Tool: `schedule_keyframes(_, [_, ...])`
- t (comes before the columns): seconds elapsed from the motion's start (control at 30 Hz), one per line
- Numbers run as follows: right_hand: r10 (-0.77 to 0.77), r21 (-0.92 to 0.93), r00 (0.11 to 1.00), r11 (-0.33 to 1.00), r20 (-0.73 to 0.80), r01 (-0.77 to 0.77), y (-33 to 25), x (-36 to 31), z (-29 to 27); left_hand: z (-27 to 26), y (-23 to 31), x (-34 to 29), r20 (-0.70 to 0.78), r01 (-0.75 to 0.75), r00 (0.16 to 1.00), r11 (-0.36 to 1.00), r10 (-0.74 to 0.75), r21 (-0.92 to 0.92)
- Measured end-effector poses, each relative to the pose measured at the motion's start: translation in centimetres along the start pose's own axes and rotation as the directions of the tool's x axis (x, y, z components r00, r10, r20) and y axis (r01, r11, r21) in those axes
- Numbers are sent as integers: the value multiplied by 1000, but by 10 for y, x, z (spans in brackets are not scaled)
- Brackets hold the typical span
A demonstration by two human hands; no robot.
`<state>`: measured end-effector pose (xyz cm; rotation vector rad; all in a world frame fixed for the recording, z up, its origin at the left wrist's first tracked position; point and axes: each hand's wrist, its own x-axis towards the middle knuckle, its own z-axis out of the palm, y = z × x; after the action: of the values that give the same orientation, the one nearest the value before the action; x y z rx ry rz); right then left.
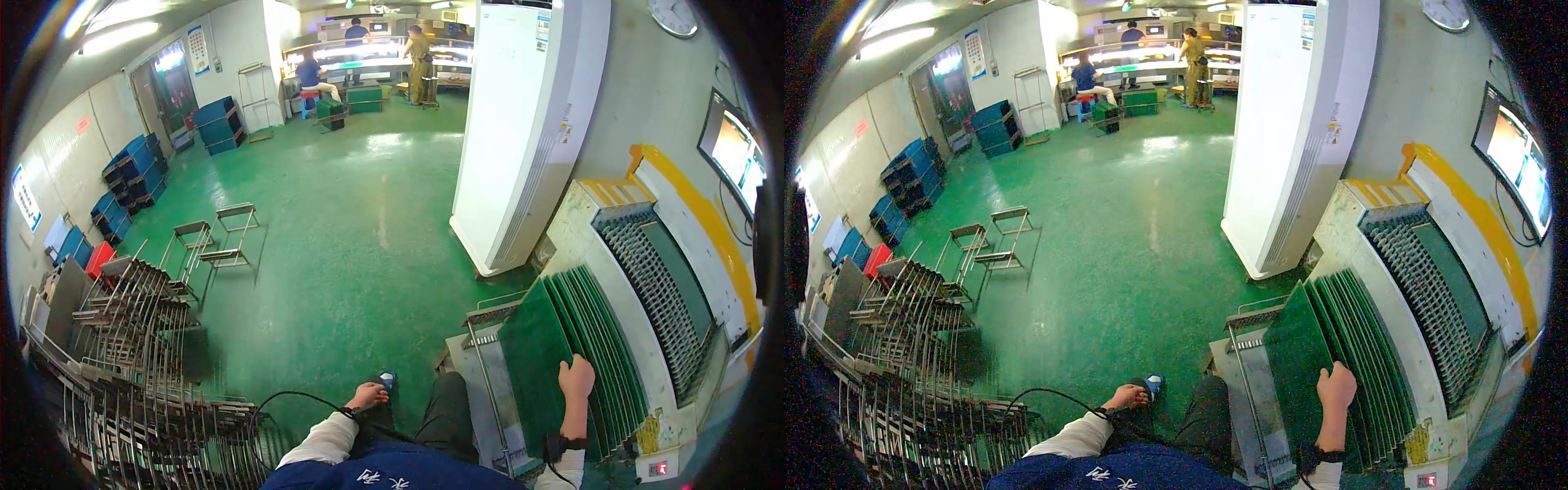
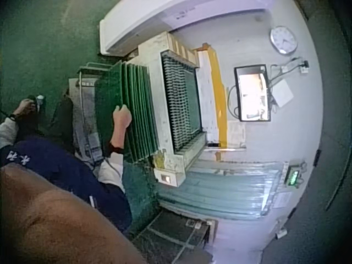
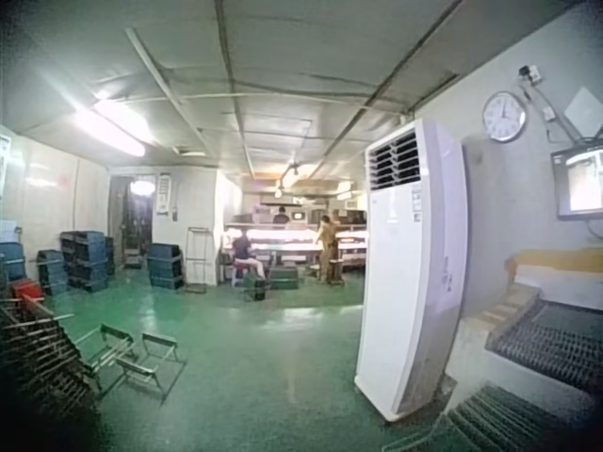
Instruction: Feeding printed circuit boards into a processing machine and organizing them in a rack.
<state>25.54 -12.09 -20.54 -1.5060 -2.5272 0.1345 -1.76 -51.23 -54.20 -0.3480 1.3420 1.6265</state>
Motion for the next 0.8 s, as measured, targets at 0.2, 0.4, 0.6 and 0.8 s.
schedule_keyframes(0.2, [6, -14, 1000, 1000, 23, -6, 0, 0, -3, 10, 7, -10, -50, 21, 999, 999, -19, 37])
schedule_keyframes(0.4, [-1, -10, 1000, 1000, 6, 1, 1, 0, 0, 2, 3, -1, -7, 27, 1000, 1000, -27, 0])
schedule_keyframes(0.6, [28, -24, 999, 999, 38, -27, -2, 0, -3, -2, 0, 2, 33, 40, 999, 997, -38, -70])
schedule_keyframes(0.8, [41, -36, 998, 999, 55, -39, -5, -1, -7, 5, -2, 3, -49, 42, 998, 998, -44, -42])
